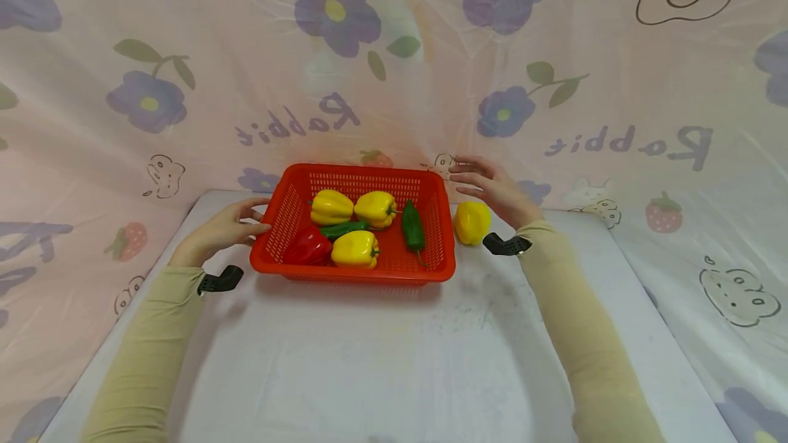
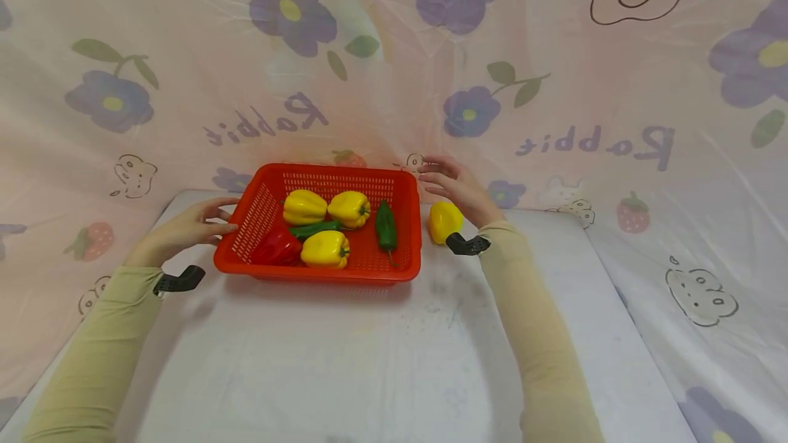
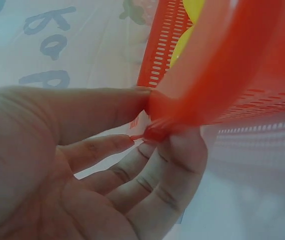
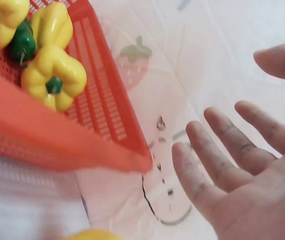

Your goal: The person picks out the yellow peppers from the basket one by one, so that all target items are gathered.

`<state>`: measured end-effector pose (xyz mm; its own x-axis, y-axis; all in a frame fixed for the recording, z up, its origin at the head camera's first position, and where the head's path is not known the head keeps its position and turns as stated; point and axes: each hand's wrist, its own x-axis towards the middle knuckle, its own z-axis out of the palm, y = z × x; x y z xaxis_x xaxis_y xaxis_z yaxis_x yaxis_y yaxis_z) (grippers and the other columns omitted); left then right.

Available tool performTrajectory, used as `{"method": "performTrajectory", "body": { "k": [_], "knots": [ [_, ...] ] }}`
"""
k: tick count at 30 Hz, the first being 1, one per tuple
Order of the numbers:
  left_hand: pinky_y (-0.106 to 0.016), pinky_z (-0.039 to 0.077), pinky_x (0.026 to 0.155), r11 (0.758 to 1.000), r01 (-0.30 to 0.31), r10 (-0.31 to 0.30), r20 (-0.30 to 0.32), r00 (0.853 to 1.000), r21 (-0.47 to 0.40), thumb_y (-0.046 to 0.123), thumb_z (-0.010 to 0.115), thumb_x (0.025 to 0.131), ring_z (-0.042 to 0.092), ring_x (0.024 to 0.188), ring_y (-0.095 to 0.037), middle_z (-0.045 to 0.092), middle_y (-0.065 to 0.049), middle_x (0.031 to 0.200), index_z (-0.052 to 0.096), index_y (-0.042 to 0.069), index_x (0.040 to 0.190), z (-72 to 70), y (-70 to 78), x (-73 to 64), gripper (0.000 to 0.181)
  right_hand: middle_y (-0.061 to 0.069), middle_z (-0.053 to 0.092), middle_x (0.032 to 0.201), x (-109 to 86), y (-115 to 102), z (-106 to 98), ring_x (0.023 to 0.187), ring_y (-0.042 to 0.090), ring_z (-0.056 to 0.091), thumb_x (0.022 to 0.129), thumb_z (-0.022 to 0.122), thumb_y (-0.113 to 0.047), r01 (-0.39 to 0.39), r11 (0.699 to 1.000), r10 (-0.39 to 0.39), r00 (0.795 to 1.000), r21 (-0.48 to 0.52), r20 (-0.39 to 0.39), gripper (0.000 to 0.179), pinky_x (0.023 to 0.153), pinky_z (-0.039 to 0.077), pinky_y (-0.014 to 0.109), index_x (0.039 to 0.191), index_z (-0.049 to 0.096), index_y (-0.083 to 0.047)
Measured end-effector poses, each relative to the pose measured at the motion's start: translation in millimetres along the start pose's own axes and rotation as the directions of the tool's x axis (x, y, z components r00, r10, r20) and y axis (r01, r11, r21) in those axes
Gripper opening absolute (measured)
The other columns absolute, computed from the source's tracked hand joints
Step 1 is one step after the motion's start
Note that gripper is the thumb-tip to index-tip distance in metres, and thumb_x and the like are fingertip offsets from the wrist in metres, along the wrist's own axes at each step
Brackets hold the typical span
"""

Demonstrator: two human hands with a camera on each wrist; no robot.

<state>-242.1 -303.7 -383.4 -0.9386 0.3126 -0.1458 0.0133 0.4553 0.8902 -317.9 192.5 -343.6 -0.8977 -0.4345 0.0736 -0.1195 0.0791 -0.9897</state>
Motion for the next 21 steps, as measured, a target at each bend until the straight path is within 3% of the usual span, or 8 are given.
{"method": "performTrajectory", "body": {
  "k": [4, 8, 21],
  "knots": [
    [-0.037, 0.057, 0.073, 1.0, 0.013, -0.013, -0.007, 1.0, 0.006, 0.006, 0.059, 0.094, 0.063, 0.086, -0.026, 0.046, -0.027, 0.114, 0.024, -0.002, 0.147, 0.2, 0.1, 0.4, 0.064, 0.024, 0.04, 0.14, 6.9, 1.2, 14.6, 0.128, 0.04, 0.038, 0.098, 0.054, -0.014, 0.015, 1.0, -0.016, 0.998, 0.02, 0.054, 0.052, 0.106, 0.03, 0.054, 0.144, 0.034, -0.001],
    [-0.038, 0.057, 0.073, 1.0, 0.015, -0.015, -0.011, 1.0, 0.014, 0.006, 0.059, 0.094, 0.063, 0.085, -0.026, 0.047, -0.027, 0.113, 0.024, -0.003, 0.147, 0.6, 1.0, 0.7, 0.065, 0.023, 0.041, 0.138, 12.2, 4.5, 28.8, 0.125, 0.035, 0.043, 0.096, 0.056, -0.012, 0.015, 1.0, -0.015, 0.995, -0.001, 0.104, 0.05, 0.105, 0.035, 0.049, 0.142, 0.039, -0.003],
    [-0.039, 0.057, 0.073, 1.0, 0.02, -0.02, -0.007, 1.0, 0.022, 0.006, 0.059, 0.094, 0.063, 0.087, -0.027, 0.046, -0.027, 0.114, 0.022, -0.003, 0.148, 0.4, 1.5, 1.7, 0.066, 0.022, 0.046, 0.135, 19.4, 10.9, 63.5, 0.122, 0.038, 0.046, 0.092, 0.064, -0.017, -0.007, 0.996, 0.023, 0.983, -0.084, 0.185, 0.051, 0.099, 0.043, 0.045, 0.137, 0.045, -0.002]
  ]
}}
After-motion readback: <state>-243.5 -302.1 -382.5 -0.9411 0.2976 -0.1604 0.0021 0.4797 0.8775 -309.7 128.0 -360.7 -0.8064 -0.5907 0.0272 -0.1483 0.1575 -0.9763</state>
